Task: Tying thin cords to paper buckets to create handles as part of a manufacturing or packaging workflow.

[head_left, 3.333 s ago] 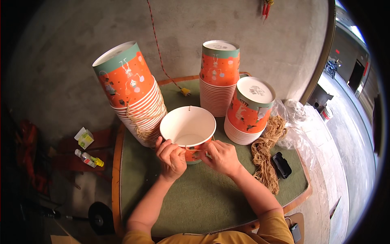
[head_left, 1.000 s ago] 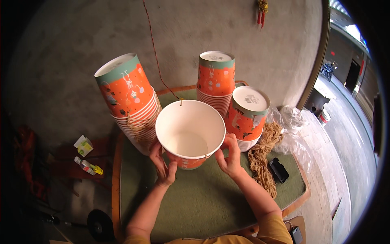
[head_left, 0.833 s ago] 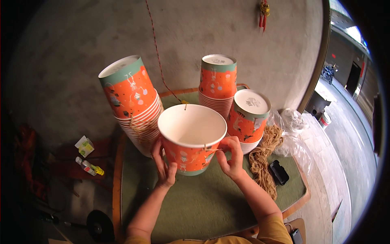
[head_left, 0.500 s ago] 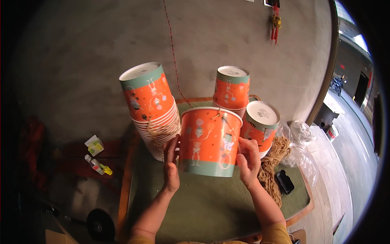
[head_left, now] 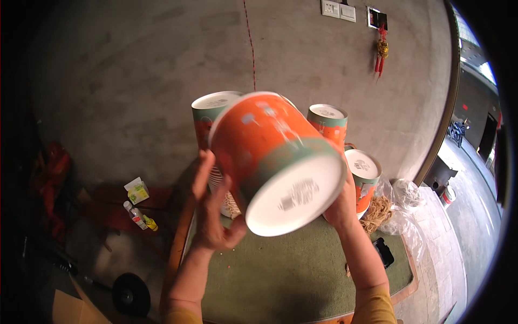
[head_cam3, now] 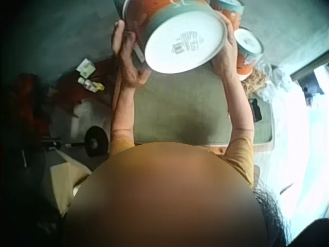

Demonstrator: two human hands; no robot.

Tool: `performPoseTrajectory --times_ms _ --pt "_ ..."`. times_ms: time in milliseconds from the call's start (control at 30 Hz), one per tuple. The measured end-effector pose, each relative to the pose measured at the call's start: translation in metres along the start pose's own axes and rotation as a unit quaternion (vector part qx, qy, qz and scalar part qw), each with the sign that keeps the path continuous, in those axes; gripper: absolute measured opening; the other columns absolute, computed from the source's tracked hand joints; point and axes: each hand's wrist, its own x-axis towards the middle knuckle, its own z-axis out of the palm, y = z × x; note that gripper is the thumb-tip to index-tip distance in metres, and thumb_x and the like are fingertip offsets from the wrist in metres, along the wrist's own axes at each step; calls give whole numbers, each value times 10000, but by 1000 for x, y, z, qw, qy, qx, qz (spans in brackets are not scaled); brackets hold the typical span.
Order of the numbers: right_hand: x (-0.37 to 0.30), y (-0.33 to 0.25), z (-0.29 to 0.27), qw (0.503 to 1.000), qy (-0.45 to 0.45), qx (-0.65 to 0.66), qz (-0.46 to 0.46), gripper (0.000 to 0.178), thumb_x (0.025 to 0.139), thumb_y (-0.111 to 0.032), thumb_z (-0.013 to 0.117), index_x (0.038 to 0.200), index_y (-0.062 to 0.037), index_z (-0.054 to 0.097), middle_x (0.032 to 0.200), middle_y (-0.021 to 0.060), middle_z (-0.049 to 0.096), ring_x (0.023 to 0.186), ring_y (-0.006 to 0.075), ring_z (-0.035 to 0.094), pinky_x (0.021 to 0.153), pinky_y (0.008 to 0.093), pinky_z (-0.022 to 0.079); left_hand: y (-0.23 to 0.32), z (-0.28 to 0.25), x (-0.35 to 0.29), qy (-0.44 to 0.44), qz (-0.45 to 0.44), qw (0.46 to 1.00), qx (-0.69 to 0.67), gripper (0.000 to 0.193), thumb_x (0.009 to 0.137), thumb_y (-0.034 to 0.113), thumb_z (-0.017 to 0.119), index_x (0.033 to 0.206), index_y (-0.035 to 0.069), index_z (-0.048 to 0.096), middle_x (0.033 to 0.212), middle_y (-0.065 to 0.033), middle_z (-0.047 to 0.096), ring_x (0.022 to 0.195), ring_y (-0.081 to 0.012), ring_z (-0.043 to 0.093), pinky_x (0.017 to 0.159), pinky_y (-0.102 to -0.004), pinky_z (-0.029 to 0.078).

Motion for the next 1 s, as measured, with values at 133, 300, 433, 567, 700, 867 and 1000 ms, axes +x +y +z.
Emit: performPoseTrajectory --times_ms 133,300,433,567,700,867,1000 --pt "51 -11 25 994 -108 -2 -5 400 984 -200 559 1352 -71 469 886 -22 612 610 19 525 424 183 356 -23 -21 51 36 -78 996 -32 704 959 383 530 1491 -15 299 1528 -208 326 1413 -335 327 1148 -440 269" --pt "105 -5 54 978 -206 5 -1 329 977 -193 567 1275 -53 571 1169 34 625 979 93 625 678 224 500 -80 -28 92 112 -141 979 -95 539 1035 304 459 1461 1 328 1467 -156 394 1373 -265 364 1135 -400 287" --pt "132 24 66 964 -259 -31 -48 417 965 -237 572 1337 -52 539 1212 53 607 1114 123 560 1021 320 411 -117 -21 88 125 -198 965 -121 548 1036 335 472 1465 27 324 1434 -138 425 1308 -240 431 1106 -388 329" --pt "144 48 62 964 -244 -99 -44 518 939 -296 597 1382 -50 495 1273 101 569 1201 183 521 1066 348 371 -140 -8 79 130 -238 957 -104 591 1018 420 506 1420 19 339 1394 -172 450 1280 -250 457 1076 -388 368" --pt "149 68 54 962 -234 -136 -27 655 915 -356 613 1460 -62 400 1397 162 469 1341 256 414 1119 363 311 -155 1 68 101 -266 951 -124 581 1003 443 528 1376 22 379 1309 -158 504 1221 -245 489 1017 -390 408" --pt "147 81 43 959 -220 -178 19 708 914 -395 612 1502 -105 346 1450 197 424 1397 276 360 1119 397 324 -155 18 41 89 -261 957 -93 626 991 420 545 1440 30 349 1435 -188 380 1333 -291 391 1108 -413 324" --pt "141 87 39 959 -217 -166 74 730 913 -436 619 1519 -160 319 1472 200 397 1400 287 356 1066 461 389 -146 26 22 77 -257 963 -27 670 1003 421 498 1501 40 262 1507 -205 271 1421 -338 269 1159 -456 254"
